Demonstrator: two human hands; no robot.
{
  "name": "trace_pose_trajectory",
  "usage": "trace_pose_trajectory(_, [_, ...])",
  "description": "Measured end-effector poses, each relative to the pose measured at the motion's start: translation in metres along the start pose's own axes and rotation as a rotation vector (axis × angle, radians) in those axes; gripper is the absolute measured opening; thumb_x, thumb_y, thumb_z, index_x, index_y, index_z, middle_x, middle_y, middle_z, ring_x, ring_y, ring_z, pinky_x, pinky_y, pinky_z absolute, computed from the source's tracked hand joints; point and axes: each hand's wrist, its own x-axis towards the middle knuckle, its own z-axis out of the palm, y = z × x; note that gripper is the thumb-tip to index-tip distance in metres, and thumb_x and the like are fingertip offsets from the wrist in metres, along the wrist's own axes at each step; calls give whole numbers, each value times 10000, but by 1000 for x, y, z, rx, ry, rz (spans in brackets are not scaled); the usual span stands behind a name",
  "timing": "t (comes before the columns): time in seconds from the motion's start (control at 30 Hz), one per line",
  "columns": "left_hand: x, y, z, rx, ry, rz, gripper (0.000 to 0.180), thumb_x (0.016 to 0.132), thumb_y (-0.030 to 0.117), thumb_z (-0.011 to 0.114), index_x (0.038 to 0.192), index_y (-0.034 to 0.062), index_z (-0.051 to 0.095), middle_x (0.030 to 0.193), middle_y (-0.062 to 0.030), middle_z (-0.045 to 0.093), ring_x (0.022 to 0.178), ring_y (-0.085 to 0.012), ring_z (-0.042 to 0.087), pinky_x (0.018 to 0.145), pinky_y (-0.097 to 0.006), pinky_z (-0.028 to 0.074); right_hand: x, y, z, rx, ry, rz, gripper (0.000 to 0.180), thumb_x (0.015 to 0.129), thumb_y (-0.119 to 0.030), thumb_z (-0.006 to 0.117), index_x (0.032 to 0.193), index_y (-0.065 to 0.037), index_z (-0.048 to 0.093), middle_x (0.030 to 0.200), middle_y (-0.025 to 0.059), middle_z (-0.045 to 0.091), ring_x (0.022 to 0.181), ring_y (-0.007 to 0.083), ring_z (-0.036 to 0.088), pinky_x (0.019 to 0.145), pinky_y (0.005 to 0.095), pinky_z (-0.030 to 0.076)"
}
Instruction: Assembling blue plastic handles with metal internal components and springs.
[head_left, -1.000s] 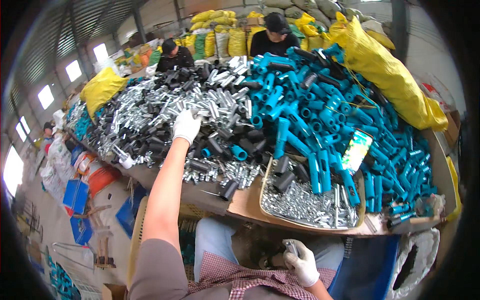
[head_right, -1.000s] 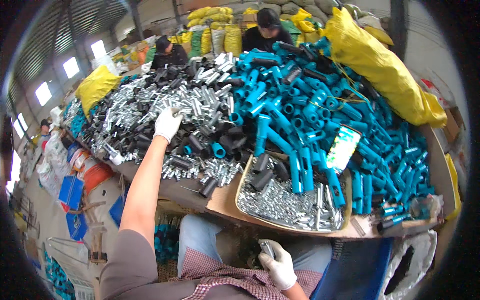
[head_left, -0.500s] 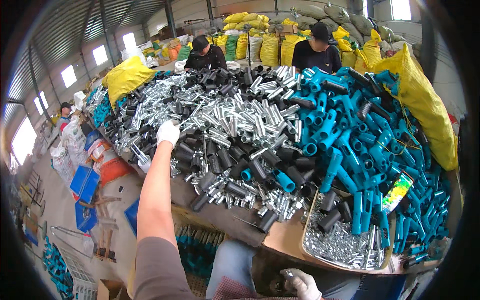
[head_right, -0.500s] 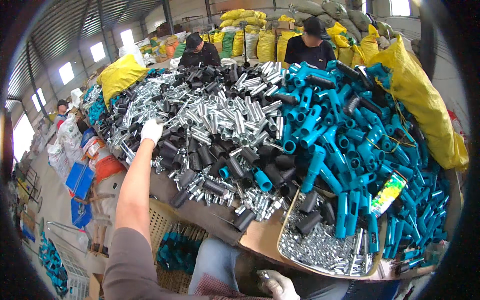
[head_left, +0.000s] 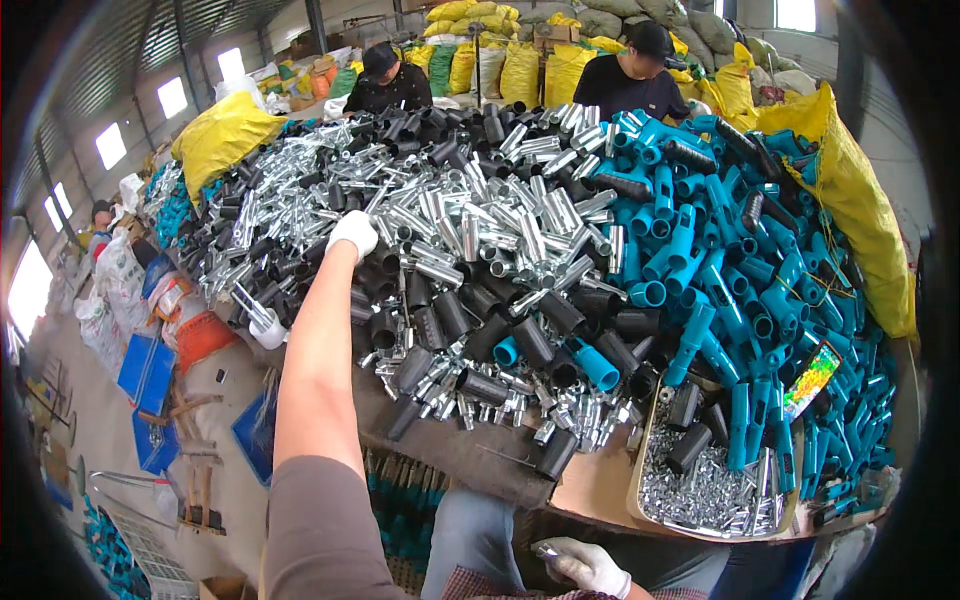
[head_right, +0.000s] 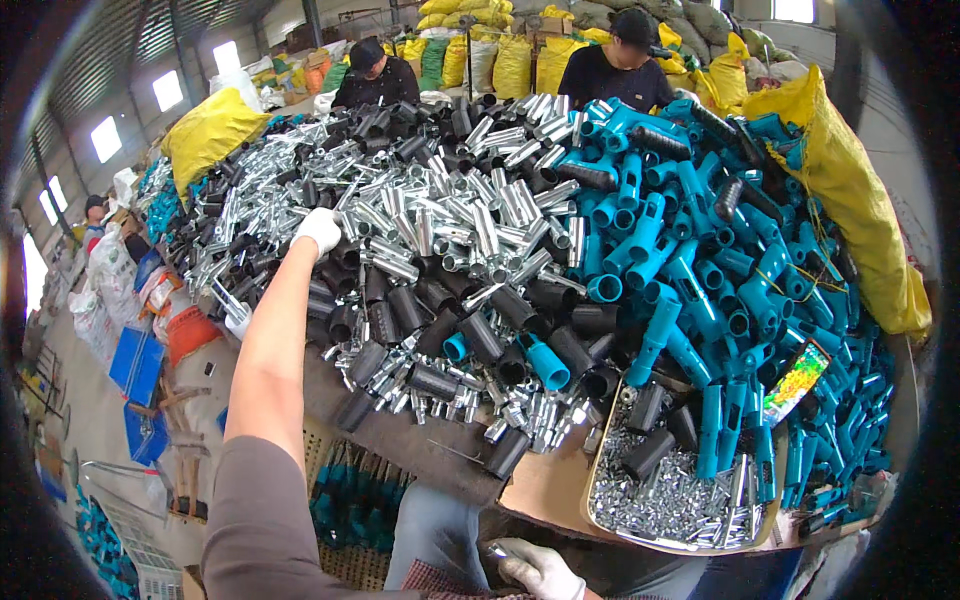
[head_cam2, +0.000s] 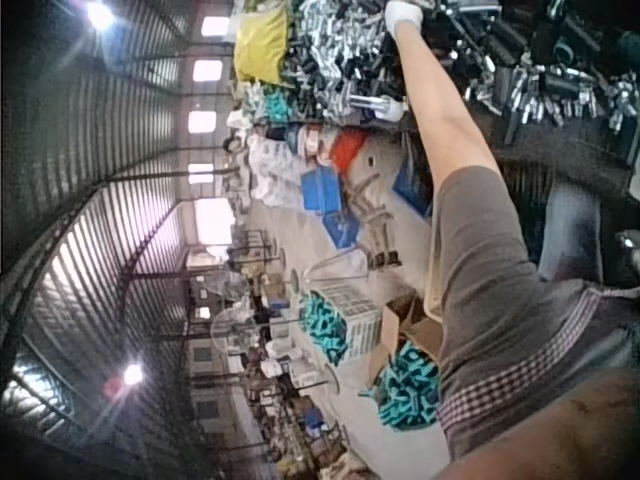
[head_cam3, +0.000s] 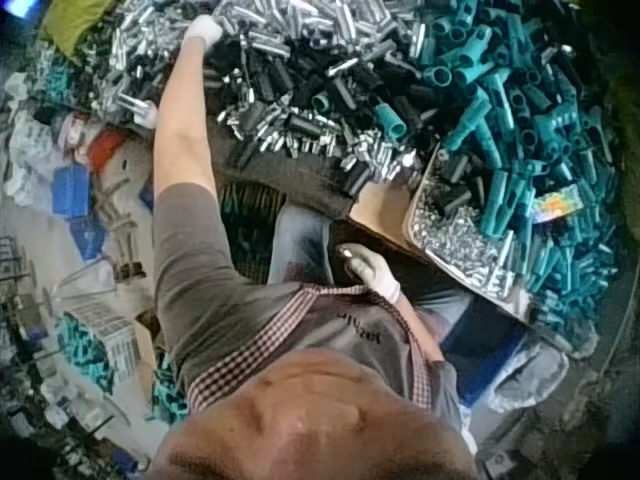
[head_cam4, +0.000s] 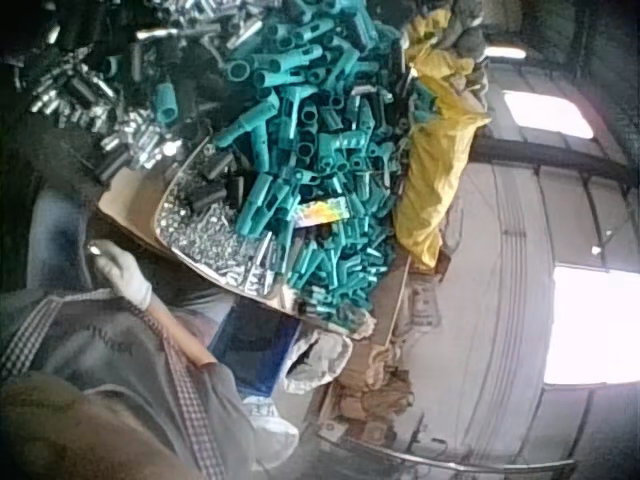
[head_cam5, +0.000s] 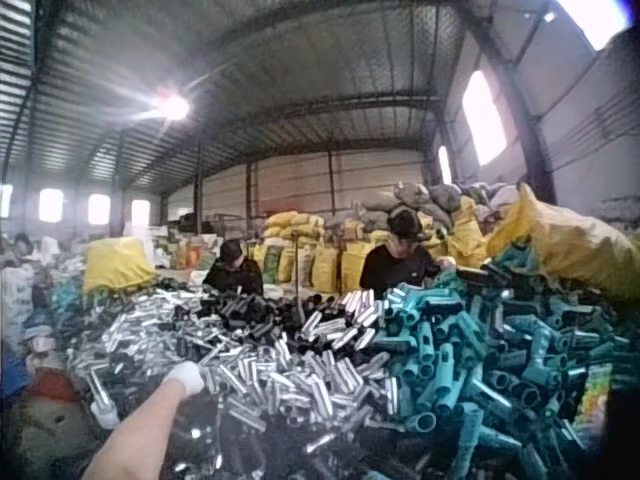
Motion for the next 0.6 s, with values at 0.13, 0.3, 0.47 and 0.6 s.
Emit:
trace_pose_trajectory(0.13, [-53, -2, -20, -120, 529, -50, 263, 897, 190, 560, 1105, 176, 721, 1069, -169, 708, 1012, -363, 672, 898, -465, 525, -10, 2, 4, 17, 34, -74, 490, 987, -361, 585, 1343, -26, 543, 991, 29, 621, 844, 121, 542, 765, 271, 466])
trace_pose_trajectory(0.3, [-144, 9, -105, -158, 488, 69, 290, 910, 207, 559, 1155, 116, 686, 1108, -205, 687, 1061, -352, 651, 939, -439, 497, -22, -12, 2, -229, 14, -94, 470, 944, -162, 565, 1384, -15, 493, 1245, 193, 617, 1158, 285, 604, 1008, 347, 449])
trace_pose_trajectory(0.47, [-303, 136, -87, -1404, -101, 347, 339, 908, 245, 647, 1133, 10, 554, 918, -47, 620, 764, -122, 622, 567, -217, 481, -20, -29, 0, -81, 146, -160, 430, 881, -188, 680, 1253, 4, 581, 1179, 141, 644, 1095, 221, 611, 982, 348, 465])
trace_pose_trajectory(0.6, [-443, 212, -50, -1793, -425, 242, 394, 891, 221, 716, 1123, 15, 473, 936, -155, 623, 805, -288, 690, 644, -363, 607, -31, -50, 6, -65, 263, -243, 402, 837, -115, 722, 1204, 10, 615, 1105, 115, 679, 1023, 179, 632, 942, 314, 487])
